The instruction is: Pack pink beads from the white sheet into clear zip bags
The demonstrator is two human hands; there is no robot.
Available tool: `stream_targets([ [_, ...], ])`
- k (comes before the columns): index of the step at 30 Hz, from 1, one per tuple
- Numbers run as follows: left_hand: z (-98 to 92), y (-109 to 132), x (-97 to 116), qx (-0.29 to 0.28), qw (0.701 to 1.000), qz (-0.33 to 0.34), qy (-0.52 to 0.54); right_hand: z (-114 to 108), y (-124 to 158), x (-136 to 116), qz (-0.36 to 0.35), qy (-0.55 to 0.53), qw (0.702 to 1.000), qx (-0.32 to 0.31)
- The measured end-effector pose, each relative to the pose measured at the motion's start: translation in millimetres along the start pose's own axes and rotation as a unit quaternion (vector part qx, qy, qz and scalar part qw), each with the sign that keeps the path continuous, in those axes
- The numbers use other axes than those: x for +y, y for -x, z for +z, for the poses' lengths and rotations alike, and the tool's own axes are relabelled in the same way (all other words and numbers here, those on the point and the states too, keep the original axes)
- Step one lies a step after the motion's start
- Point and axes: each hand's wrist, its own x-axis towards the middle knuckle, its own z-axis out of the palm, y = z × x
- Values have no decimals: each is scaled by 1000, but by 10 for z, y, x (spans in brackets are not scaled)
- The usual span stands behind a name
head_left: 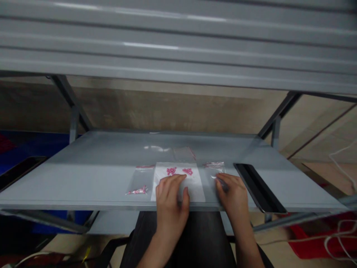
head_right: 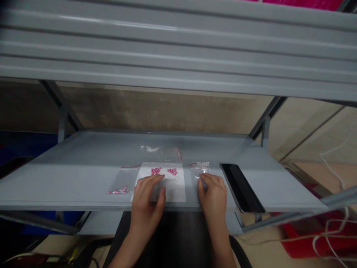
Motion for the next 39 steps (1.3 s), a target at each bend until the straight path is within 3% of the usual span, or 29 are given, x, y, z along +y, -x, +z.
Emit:
stream_targets([
  [4, 35, 111, 198, -72, 981, -89, 159, -128, -107, -144, -4, -12, 996, 90],
  [7, 38, 130, 259, -87, 914, -227, 326, -269, -110, -446, -11, -78, 988, 133],
  [10, 35, 148, 257, -87, 811, -339, 469, -357, 1, -845, -25, -155, 984, 83],
  [12, -6, 166, 235, -64, 786, -375, 487, -381, 97, -1049, -41, -215, 976, 14],
  [14, -92, 181, 209, -46, 811, -373, 449, -393, 169, -1141, -27, -276, 960, -32],
  [18, -318, 197, 149, -91, 876, -308, 358, -403, 185, -1056, 81, -349, 934, -17],
  [19, -365, 201, 125, -104, 887, -294, 342, -402, 169, -1015, 104, -365, 924, -39],
  [22, -462, 214, 23, -113, 911, -270, 290, -389, 124, -921, 160, -420, 874, -183],
  [27, -536, 226, -145, -36, 901, -323, 287, -348, 143, -861, 252, -494, 779, -291],
  [31, -576, 223, -216, 6, 900, -338, 274, -289, 212, -848, 271, -550, 700, -365],
  [35, -624, 231, -235, 17, 936, -300, 185, -213, 300, -836, 259, -554, 710, -349],
  [39, -670, 259, -92, 69, 984, -162, 21, -198, 364, -906, 271, -568, 698, -342],
])
